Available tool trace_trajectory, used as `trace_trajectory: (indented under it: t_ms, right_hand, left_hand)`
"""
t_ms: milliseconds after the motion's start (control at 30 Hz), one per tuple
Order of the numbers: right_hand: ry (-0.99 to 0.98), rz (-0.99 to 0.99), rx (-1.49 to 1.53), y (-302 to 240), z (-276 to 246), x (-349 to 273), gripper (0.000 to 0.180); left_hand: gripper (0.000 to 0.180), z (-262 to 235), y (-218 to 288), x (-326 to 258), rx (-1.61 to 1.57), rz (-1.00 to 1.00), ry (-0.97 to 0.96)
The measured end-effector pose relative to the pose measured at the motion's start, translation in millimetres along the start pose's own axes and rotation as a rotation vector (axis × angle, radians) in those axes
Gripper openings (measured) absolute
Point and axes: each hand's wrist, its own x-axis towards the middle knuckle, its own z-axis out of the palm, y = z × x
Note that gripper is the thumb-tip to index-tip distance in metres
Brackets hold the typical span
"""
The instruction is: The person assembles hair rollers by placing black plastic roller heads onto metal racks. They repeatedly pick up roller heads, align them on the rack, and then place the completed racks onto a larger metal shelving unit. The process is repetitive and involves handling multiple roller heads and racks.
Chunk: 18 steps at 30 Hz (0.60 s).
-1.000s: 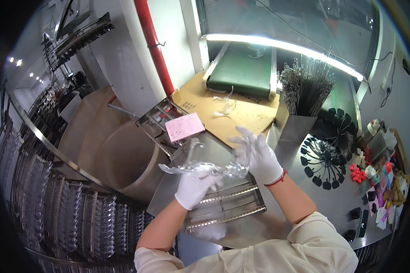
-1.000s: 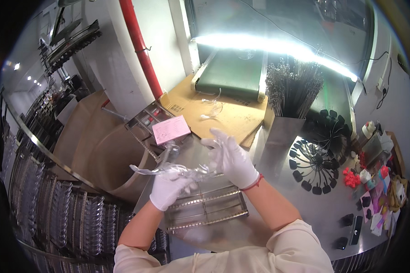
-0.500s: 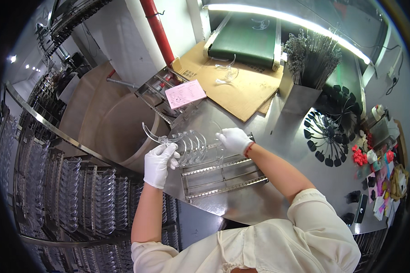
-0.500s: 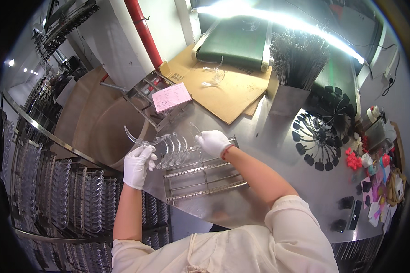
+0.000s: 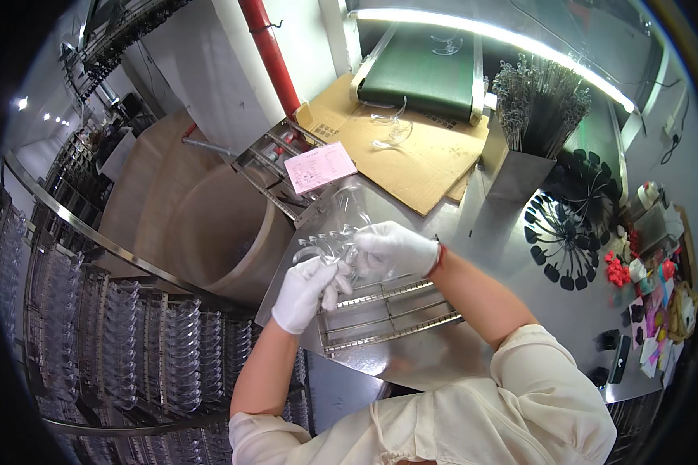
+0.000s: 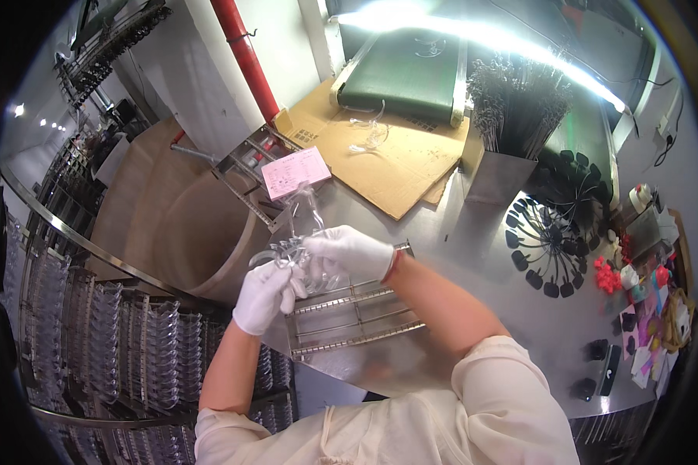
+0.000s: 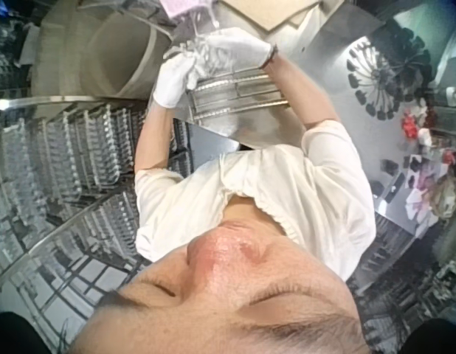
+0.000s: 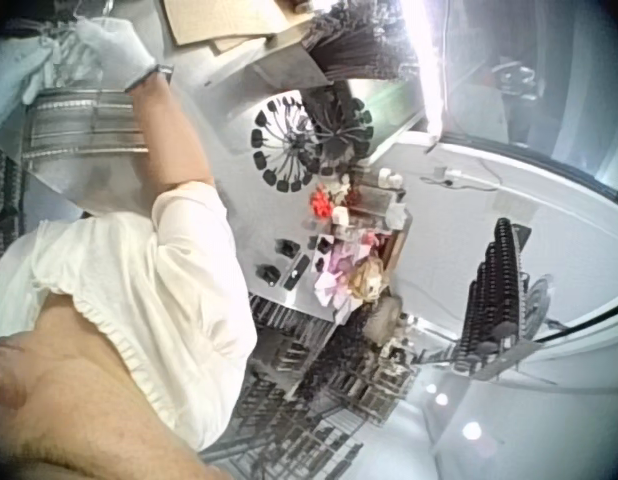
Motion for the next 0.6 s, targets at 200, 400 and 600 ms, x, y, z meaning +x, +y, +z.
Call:
trace_trajectory:
  t_ms: [200, 400, 600]
  right_hand:
    - [0.494, -0.162, -0.56, 6, -7, -31, 0.041]
    - [0.264, 0.27, -0.776, 65, -43, -18, 0.053]
    - [0.063, 0.492, -1.105, 30, -23, 13, 0.065]
  left_hand:
    - [0.042, -50, -1, 57, -0.688, 0.159, 0.39]
    - [0.041, -47, 43, 81, 0.22, 0.412, 0.61]
    - [0.07, -5, 13, 105, 1.267, 0.668, 0.062]
